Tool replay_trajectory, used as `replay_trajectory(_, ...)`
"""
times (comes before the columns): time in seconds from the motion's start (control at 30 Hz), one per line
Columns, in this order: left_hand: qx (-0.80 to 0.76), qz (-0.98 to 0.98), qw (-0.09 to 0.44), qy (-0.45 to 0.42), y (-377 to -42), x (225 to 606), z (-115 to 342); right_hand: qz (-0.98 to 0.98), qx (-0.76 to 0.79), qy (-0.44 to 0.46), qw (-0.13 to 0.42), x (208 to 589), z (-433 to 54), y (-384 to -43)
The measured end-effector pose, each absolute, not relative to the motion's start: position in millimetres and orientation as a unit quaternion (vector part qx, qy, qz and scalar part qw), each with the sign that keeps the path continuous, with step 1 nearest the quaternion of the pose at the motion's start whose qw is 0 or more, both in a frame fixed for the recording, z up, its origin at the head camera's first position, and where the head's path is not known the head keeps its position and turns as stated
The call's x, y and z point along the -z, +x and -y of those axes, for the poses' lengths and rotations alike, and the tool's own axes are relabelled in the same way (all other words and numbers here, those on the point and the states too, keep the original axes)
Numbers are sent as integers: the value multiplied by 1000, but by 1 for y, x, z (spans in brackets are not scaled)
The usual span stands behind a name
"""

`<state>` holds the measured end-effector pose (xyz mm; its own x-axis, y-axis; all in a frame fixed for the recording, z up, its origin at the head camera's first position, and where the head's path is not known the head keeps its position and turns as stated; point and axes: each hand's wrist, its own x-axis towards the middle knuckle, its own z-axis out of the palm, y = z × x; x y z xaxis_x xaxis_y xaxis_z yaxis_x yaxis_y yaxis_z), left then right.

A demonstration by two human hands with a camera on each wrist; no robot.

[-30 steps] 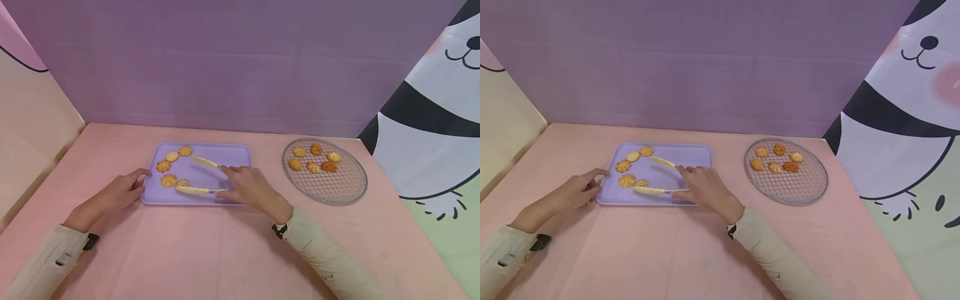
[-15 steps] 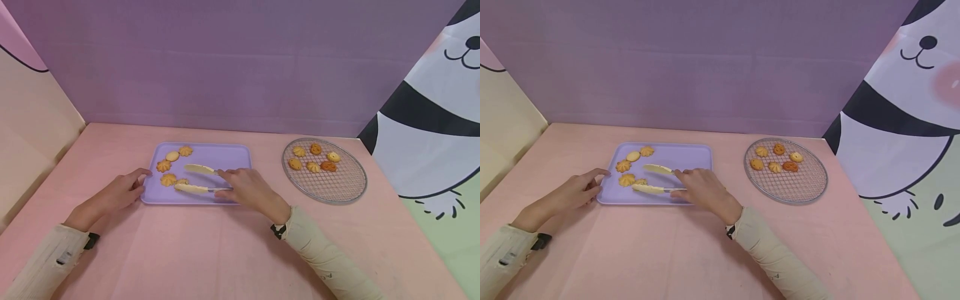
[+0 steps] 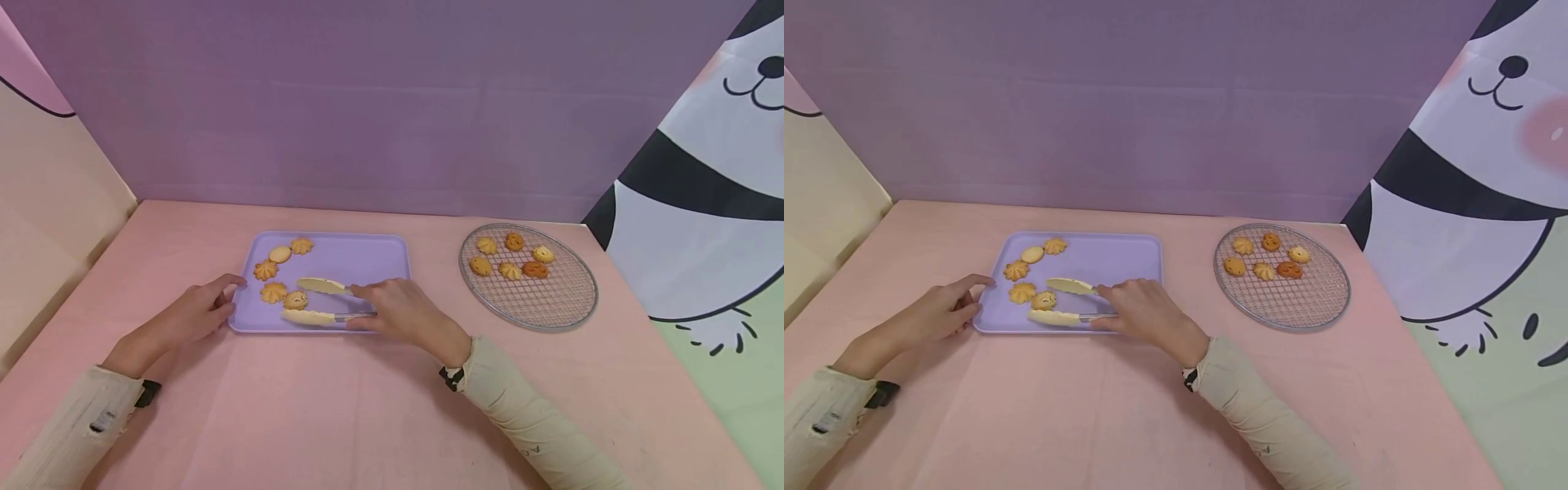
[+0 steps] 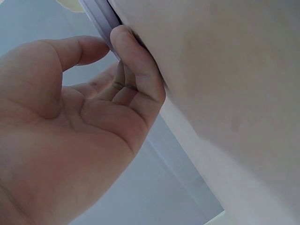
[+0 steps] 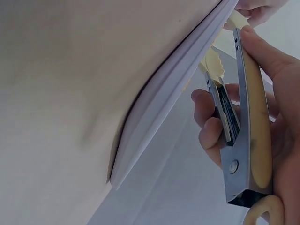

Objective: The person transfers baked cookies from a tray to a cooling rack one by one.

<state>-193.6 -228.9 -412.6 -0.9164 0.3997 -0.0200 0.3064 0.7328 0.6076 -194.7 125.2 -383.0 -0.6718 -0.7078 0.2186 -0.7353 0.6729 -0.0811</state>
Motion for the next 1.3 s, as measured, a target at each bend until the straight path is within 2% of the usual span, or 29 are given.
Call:
replay_trajectory(0.5, -315, -927, 79, 189, -194, 413, 229, 912, -61, 395, 93, 383, -121, -190)
replay_trajectory(0.8, -310, -927, 69, 198, -197, 415, 232, 898, -46, 419, 125, 383, -125, -187)
replay_trajectory(1.3, -317, -924, 64, 203, -194, 414, 231, 904, -27, 396, 157, 375, -148, -175)
